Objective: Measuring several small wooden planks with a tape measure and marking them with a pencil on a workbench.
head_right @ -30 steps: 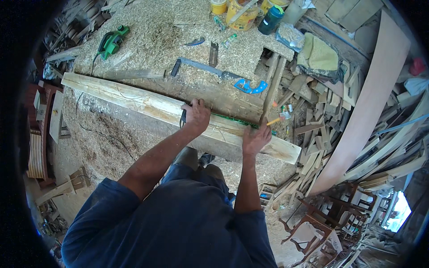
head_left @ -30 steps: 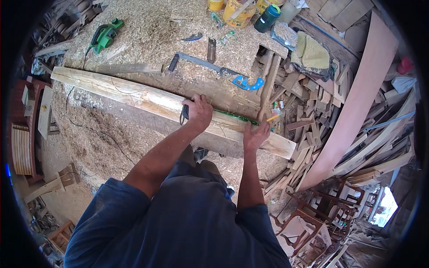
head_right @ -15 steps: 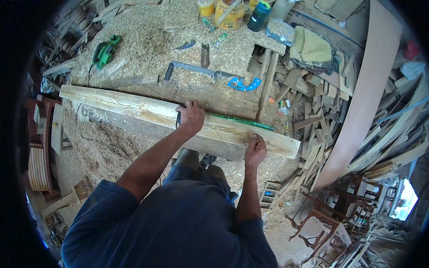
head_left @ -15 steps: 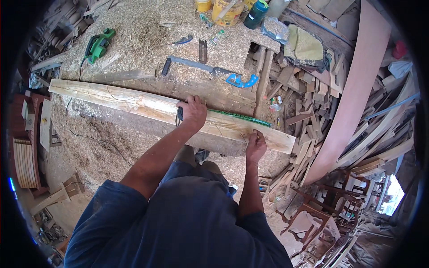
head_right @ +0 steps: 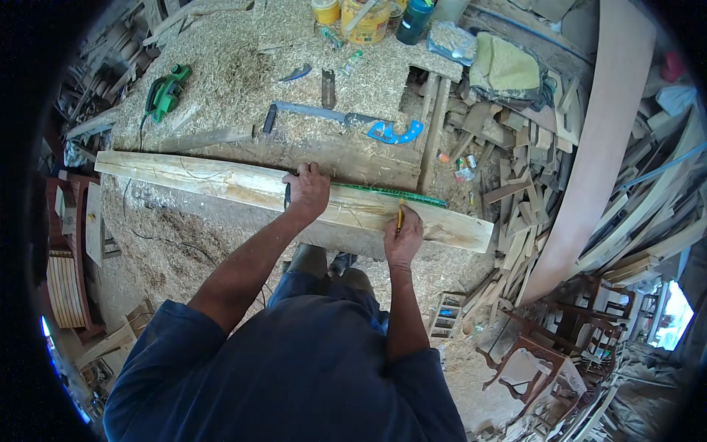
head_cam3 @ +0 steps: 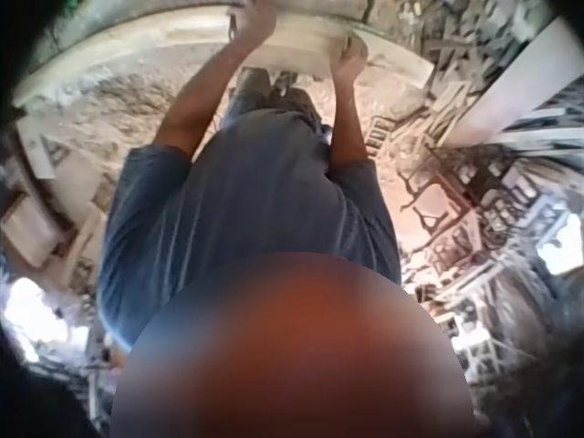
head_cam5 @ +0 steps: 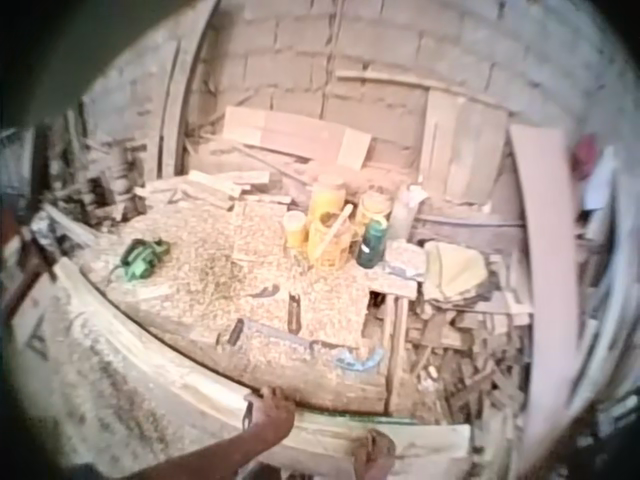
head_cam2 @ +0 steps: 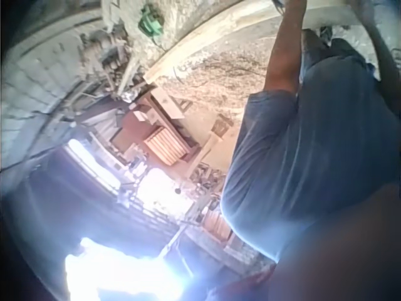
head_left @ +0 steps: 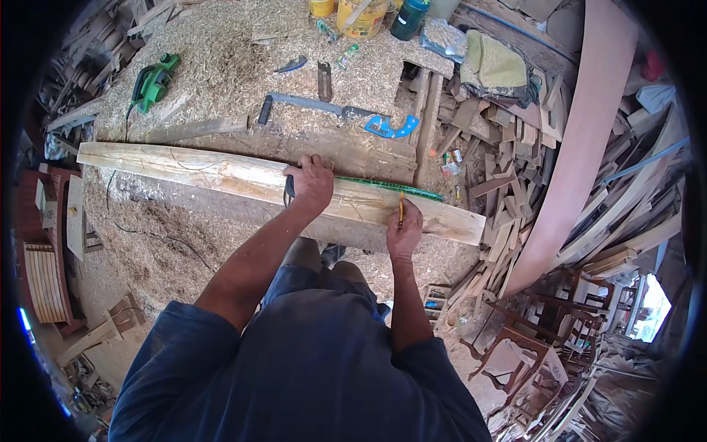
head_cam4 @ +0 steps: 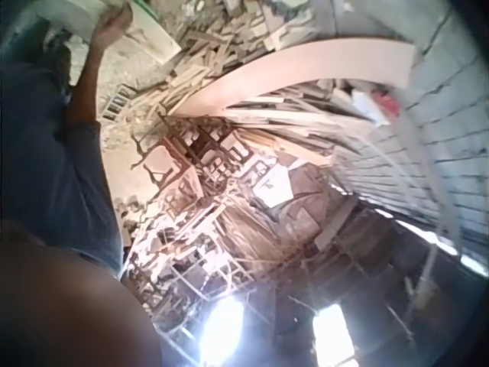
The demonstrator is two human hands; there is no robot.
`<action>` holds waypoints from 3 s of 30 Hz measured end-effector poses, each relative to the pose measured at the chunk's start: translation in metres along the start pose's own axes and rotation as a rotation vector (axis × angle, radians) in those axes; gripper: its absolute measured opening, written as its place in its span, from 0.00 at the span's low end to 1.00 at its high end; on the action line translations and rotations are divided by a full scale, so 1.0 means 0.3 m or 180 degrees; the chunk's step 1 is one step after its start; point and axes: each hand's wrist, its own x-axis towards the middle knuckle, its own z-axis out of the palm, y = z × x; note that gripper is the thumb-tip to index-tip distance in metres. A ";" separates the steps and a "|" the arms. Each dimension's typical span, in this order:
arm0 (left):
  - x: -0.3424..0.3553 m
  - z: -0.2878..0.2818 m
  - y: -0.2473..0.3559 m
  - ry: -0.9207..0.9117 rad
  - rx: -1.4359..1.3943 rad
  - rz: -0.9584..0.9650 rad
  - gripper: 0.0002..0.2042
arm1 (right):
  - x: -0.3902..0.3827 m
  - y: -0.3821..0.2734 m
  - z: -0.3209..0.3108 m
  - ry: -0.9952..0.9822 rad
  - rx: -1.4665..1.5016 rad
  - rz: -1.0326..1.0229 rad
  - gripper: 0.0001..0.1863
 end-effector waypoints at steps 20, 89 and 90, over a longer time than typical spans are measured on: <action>-0.009 -0.004 -0.001 -0.0003 0.0051 -0.0015 0.16 | -0.014 -0.025 0.028 -0.0162 -0.0295 -0.0248 0.19; -0.007 -0.016 -0.007 -0.0154 0.0150 0.0067 0.15 | -0.061 -0.137 0.159 -0.0556 -0.0387 -0.0713 0.19; -0.010 -0.018 -0.009 -0.0180 0.0154 0.0078 0.15 | -0.063 -0.139 0.160 -0.0549 -0.0389 -0.0713 0.19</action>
